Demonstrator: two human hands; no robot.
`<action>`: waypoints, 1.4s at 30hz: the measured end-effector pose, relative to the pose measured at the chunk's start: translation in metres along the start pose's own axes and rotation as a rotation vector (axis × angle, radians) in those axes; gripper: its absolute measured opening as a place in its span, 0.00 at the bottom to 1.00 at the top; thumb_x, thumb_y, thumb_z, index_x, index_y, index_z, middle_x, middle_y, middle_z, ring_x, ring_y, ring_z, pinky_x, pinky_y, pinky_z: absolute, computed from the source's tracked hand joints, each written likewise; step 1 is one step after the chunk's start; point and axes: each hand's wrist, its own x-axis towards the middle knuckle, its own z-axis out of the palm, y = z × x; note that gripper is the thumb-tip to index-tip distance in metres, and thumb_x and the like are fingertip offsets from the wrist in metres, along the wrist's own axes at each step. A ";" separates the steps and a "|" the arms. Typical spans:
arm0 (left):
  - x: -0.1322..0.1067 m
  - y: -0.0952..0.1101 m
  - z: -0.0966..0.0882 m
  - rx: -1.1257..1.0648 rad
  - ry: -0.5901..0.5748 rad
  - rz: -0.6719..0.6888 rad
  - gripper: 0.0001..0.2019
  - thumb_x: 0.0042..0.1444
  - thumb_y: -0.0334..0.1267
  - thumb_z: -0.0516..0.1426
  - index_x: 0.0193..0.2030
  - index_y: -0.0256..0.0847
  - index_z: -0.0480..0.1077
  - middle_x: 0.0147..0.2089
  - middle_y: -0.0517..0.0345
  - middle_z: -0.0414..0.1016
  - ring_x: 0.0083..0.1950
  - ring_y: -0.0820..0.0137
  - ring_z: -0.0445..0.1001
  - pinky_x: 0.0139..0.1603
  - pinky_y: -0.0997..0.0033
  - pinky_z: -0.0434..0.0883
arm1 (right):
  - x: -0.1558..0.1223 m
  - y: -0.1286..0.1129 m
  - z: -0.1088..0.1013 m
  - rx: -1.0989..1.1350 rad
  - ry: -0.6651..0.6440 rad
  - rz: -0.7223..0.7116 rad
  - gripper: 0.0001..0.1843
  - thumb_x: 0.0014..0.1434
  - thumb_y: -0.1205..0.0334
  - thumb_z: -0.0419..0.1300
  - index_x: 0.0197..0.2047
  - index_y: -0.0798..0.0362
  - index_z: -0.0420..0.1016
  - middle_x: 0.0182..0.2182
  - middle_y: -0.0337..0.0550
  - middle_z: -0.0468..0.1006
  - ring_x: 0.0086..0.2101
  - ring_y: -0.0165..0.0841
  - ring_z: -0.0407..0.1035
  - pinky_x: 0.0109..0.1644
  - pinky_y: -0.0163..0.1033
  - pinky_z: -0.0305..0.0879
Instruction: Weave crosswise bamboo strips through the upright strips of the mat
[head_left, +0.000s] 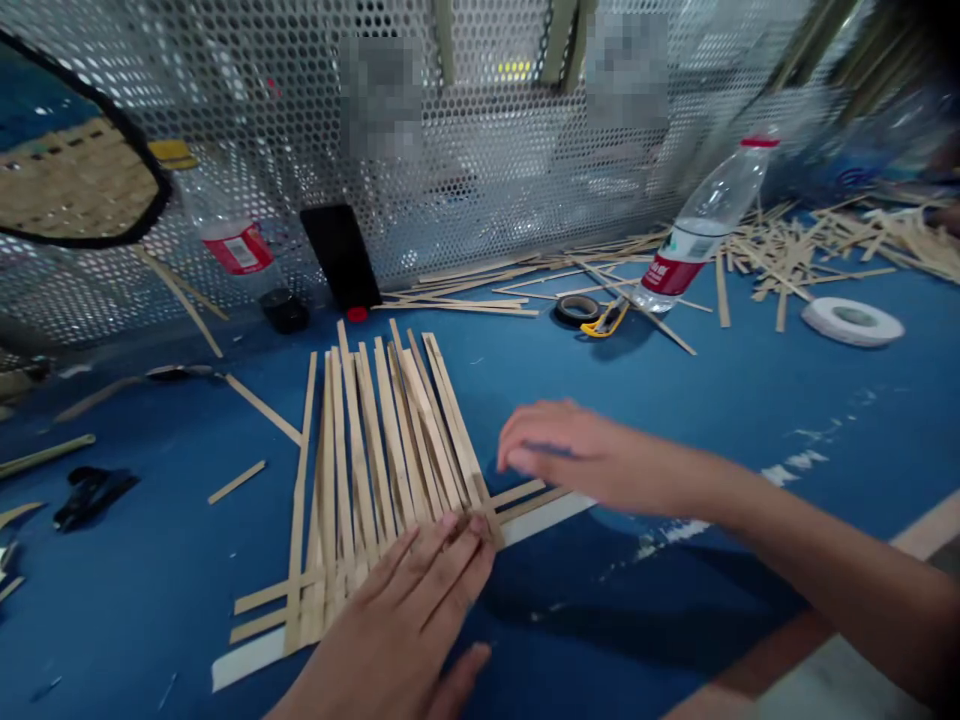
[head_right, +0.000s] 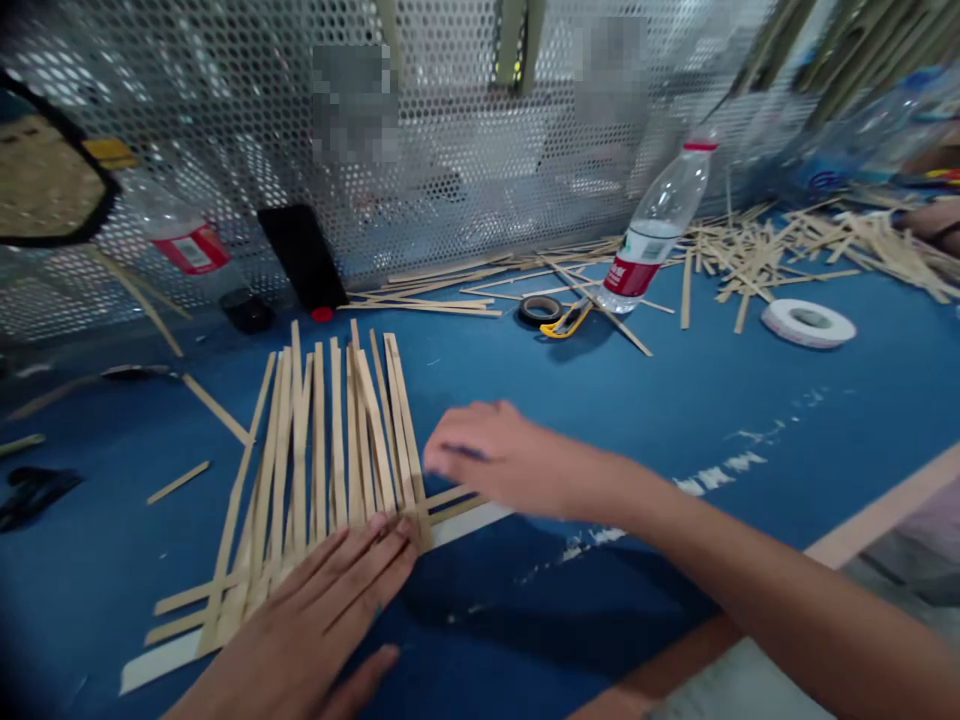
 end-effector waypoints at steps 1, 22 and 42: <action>0.000 0.000 -0.001 -0.014 -0.009 -0.006 0.30 0.69 0.48 0.52 0.72 0.34 0.58 0.73 0.55 0.57 0.70 0.62 0.64 0.61 0.61 0.73 | -0.003 0.016 -0.017 -0.076 0.105 0.024 0.16 0.72 0.58 0.49 0.42 0.50 0.78 0.42 0.41 0.81 0.44 0.31 0.73 0.52 0.43 0.64; -0.005 0.000 0.002 -0.295 -0.209 -0.091 0.28 0.75 0.45 0.43 0.77 0.38 0.44 0.77 0.57 0.42 0.76 0.60 0.50 0.73 0.50 0.59 | 0.139 0.150 -0.051 -0.592 0.081 0.374 0.18 0.68 0.53 0.60 0.56 0.53 0.73 0.53 0.48 0.76 0.48 0.37 0.74 0.52 0.49 0.74; -0.008 0.003 0.004 -0.290 -0.167 -0.085 0.29 0.74 0.45 0.45 0.77 0.36 0.44 0.77 0.55 0.44 0.76 0.61 0.50 0.75 0.53 0.56 | 0.130 0.148 -0.062 -0.145 0.223 0.468 0.15 0.69 0.55 0.58 0.54 0.53 0.73 0.46 0.47 0.81 0.40 0.34 0.77 0.44 0.43 0.77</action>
